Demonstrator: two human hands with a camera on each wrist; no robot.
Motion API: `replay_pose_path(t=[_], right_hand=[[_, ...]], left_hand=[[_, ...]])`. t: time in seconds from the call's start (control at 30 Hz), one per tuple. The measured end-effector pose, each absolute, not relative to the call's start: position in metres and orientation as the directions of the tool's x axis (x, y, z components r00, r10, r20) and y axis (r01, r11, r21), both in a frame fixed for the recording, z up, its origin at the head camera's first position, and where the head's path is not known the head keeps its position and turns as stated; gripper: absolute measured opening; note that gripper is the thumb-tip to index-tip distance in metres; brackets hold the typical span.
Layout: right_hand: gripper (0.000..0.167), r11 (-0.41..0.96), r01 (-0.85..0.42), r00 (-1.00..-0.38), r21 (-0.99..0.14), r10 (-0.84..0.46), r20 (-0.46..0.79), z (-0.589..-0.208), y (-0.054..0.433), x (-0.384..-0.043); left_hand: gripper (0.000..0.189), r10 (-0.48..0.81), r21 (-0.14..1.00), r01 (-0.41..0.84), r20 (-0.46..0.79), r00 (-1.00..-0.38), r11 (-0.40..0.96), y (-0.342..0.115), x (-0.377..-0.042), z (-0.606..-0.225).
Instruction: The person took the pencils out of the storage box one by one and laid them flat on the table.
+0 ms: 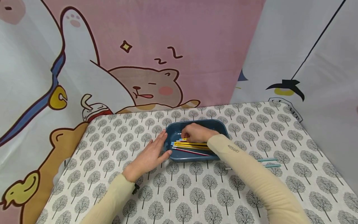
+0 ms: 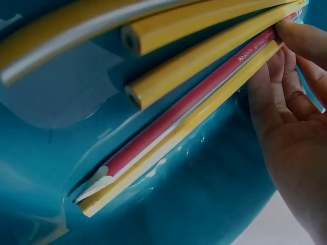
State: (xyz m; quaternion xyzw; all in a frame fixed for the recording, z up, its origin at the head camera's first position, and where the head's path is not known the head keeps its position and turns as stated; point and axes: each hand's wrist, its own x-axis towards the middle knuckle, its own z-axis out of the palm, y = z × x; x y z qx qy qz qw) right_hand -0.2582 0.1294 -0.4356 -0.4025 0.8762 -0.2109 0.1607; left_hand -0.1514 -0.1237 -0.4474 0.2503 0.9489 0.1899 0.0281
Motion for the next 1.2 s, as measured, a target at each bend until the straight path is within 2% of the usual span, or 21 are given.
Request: replay_pose_path(t=[0.57, 0.93, 1.2], right_hand=[[0.017, 0.555, -0.651, -0.616, -0.518, -0.785, -0.067, -0.437, 0.133, -0.258], [0.022, 0.595, -0.596, -0.653, -0.539, -0.75, -0.105, -0.419, 0.132, -0.256], [0.021, 0.568, -0.591, -0.677, -0.573, -0.736, -0.031, -0.399, 0.135, -0.248]], left_hand=[[0.081, 0.486, 0.387, 0.461, 0.036, -0.873, 0.799, -0.123, -0.15, -0.446], [0.083, 0.491, 0.374, 0.465, 0.027, -0.87, 0.802, -0.123, -0.15, -0.445], [0.082, 0.492, 0.392, 0.466, 0.039, -0.87, 0.793, -0.123, -0.15, -0.446]])
